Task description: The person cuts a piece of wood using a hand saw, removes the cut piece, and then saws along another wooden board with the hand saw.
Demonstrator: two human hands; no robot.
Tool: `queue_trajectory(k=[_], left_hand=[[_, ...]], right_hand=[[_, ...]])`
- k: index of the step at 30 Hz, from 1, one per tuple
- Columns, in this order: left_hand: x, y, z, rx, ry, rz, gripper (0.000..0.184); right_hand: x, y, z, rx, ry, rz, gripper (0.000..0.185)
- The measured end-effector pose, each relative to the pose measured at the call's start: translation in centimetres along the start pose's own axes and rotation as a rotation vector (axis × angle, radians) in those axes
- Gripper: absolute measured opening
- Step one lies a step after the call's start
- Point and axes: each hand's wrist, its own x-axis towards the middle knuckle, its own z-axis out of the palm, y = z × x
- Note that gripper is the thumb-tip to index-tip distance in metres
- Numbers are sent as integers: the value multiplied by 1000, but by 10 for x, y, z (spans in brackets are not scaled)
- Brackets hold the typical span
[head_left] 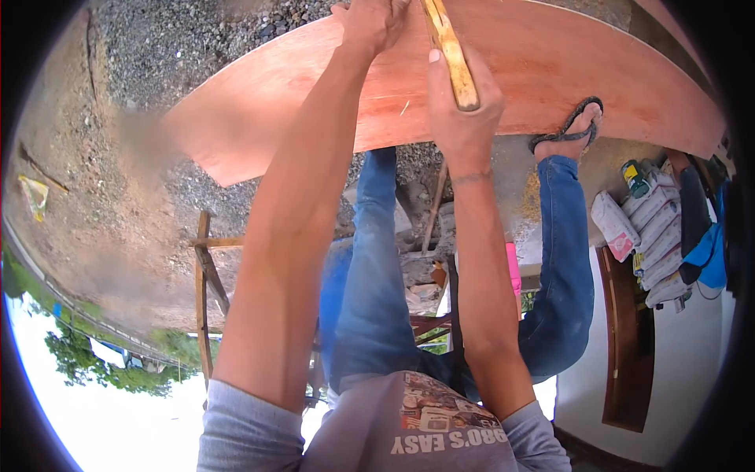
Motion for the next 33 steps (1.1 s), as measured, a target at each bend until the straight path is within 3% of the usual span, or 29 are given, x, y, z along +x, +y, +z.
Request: queue_trajectory(k=[3,7,10,13,15,18,19,20,22,24,26,27,29,33], left_hand=[[2,-4,10,-109,-76,15,46],[-5,21,-17,13,-116,-41,45],[-1,16,-13,11,-95,-24,44],[-1,6,-6,-21,-55,11,43],[1,-8,11,-49,4,82,42],[-4,18,-17,-18,-179,-7,41],[-5,20,-21,-5,-168,-55,40],[2,18,-23,7,-144,-35,40],[-2,16,-18,21,-140,-5,41],[0,11,-12,6,-80,22,40],[-4,12,-11,-3,-103,3,40],[0,2,-2,-15,-90,49,40],[9,-22,23,-41,-67,142,40],[-1,22,-27,66,-257,-55,38]], right_hand=[[-48,-12,-29,-37,49,7,43],[-168,-34,-84,-40,56,81,48],[-141,-33,-70,-50,41,101,46],[-3,8,-5,-30,-35,17,39],[16,4,12,58,43,-48,37],[-66,-23,-33,-3,33,85,42],[-105,-35,-52,-45,20,138,46],[-145,-25,-71,-60,15,36,52],[-180,-52,-97,-33,-19,173,53],[-146,-27,-72,-92,6,76,49],[-65,-16,-32,-52,-23,159,37],[-17,14,-6,-89,4,-25,31],[37,-4,15,67,54,-46,31],[-91,-26,-46,-10,38,118,43]])
